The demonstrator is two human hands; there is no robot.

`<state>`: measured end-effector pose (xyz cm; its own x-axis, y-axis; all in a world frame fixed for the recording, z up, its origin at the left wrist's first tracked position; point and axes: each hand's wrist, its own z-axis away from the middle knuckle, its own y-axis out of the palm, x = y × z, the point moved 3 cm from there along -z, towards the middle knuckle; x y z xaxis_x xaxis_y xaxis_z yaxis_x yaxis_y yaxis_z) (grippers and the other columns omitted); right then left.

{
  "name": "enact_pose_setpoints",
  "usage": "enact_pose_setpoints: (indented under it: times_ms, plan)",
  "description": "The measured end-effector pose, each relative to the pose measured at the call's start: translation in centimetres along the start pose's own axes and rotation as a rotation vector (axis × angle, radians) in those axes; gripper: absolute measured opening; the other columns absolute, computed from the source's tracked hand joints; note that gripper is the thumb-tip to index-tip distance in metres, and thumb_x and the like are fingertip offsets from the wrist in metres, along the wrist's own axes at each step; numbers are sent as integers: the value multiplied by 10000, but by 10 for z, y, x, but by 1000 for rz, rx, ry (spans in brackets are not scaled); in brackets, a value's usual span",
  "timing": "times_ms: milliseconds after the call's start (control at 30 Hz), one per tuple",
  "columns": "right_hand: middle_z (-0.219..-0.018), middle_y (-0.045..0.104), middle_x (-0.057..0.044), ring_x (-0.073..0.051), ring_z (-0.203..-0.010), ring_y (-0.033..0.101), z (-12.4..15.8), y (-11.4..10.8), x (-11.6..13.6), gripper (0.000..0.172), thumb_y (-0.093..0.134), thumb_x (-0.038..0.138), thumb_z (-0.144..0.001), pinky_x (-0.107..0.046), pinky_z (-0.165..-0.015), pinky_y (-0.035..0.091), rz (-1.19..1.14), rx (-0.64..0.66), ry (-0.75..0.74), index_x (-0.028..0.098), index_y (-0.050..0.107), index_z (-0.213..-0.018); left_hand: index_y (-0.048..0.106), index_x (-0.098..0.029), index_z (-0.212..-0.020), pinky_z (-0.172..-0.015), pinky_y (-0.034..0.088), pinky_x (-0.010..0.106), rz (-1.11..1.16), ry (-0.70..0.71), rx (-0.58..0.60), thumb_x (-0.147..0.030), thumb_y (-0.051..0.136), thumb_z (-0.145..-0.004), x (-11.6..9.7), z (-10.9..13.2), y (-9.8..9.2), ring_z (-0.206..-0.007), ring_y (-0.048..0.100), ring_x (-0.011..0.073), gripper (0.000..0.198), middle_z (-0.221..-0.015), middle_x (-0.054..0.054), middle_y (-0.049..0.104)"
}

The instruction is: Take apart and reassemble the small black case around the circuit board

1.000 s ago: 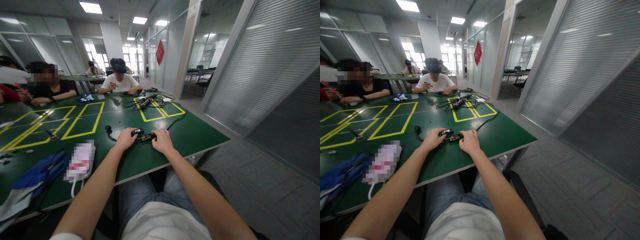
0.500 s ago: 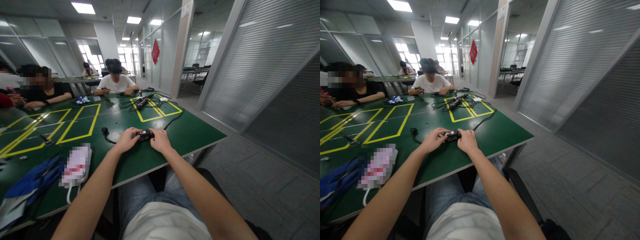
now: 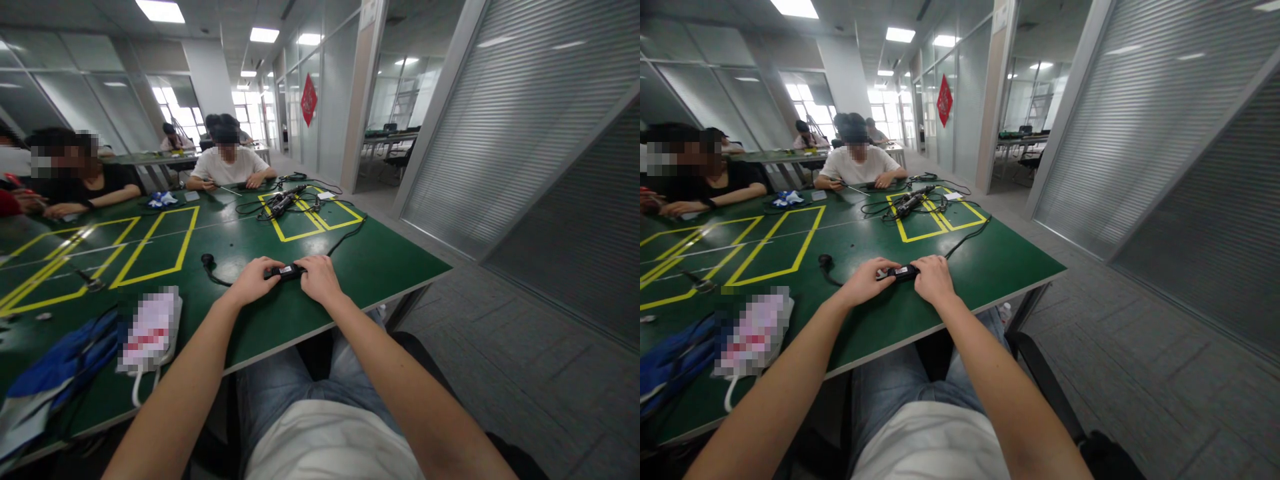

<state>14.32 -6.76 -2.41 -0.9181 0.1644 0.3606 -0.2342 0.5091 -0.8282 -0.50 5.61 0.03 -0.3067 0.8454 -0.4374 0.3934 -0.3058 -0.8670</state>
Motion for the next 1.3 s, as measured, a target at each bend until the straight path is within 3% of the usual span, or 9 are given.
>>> enact_pose_setpoints:
  times_ms: [567,933,1300]
  plan:
    - [-1286,766,-121,-282,-1234,601,-3,2,3,467,500,60,-922,-491,-1156,314,75,56,-62,196,792,-1261,781,-208,-1309,-1017,561,393,114,-136,56,-365,724,-869,16,-3,4,-1037,735,268,470,-1213,85,797]
    - [-1247,770,-136,-290,-1182,605,-1,-1,8,390,516,72,-929,-469,-1115,337,140,57,-108,158,792,-1191,798,-235,-1238,-966,554,405,-54,-19,-20,-328,747,-871,6,0,4,-1003,711,272,382,-1085,76,789]
    - [-1208,754,-161,-312,-1149,627,3,1,9,383,558,56,-850,-451,-1036,433,94,1,-59,128,750,-1174,774,-192,-1170,-956,556,409,-31,34,-61,-244,691,-845,3,-2,12,-956,692,258,340,-1040,81,743]
